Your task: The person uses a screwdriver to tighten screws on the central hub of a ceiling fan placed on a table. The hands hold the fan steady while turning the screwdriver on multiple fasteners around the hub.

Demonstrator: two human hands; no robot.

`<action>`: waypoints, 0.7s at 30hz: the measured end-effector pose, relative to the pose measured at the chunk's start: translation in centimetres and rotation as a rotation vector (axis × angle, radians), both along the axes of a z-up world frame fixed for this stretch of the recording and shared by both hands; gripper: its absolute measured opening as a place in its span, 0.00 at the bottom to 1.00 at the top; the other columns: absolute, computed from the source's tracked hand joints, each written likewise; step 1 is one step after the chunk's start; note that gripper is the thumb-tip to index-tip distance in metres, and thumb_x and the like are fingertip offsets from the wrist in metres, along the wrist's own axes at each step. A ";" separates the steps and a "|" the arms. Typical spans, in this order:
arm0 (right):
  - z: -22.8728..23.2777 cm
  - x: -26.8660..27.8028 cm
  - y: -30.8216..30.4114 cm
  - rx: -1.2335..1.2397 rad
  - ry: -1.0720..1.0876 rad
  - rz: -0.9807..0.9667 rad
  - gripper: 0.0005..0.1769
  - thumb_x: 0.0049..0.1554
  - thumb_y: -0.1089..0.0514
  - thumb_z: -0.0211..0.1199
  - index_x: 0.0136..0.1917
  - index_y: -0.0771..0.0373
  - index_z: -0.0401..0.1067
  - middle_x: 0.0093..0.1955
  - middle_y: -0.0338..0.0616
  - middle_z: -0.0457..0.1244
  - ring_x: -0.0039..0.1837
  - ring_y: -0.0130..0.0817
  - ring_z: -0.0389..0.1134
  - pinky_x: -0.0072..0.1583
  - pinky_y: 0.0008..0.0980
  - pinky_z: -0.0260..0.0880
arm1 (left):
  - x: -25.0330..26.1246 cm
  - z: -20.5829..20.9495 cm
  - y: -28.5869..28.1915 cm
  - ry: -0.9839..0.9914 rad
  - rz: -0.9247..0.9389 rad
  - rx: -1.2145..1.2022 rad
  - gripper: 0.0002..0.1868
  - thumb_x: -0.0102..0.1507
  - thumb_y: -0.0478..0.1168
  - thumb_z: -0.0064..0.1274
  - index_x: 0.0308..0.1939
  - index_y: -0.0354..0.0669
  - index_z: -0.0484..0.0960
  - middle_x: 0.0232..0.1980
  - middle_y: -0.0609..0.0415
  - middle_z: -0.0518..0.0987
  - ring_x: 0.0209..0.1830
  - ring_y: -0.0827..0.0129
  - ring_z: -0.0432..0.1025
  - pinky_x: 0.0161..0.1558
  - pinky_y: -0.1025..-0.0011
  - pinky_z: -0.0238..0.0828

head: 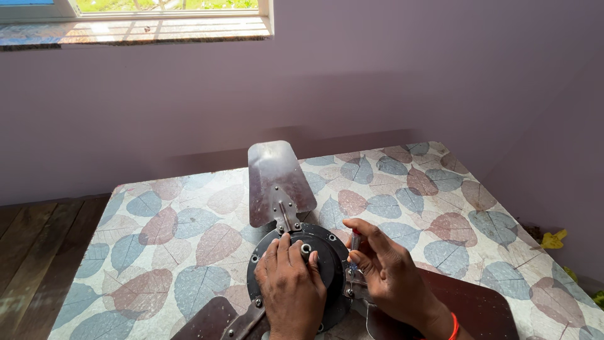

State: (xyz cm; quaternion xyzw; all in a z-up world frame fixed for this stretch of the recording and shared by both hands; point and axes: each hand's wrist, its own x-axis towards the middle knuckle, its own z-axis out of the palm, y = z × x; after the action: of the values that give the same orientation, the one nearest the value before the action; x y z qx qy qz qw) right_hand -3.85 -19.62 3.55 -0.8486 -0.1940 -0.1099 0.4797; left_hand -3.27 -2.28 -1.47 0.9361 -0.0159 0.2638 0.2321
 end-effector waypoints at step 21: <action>-3.6 -1.0 -2.1 -0.028 -0.086 -0.154 0.27 0.57 0.54 0.71 0.68 0.57 0.72 0.53 0.47 0.70 0.55 0.35 0.76 0.56 0.36 0.86 | 0.0 0.0 0.2 0.048 -0.013 -0.029 0.22 0.64 0.46 0.50 0.55 0.35 0.80 0.64 0.38 0.75 0.68 0.49 0.63 0.66 0.46 0.52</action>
State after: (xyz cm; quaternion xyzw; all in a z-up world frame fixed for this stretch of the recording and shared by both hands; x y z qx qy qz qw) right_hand -4.90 -21.73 -0.10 -0.8622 -0.1502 -0.1800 0.4491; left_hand -3.30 -2.07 -1.52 0.9385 -0.0124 0.2399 0.2479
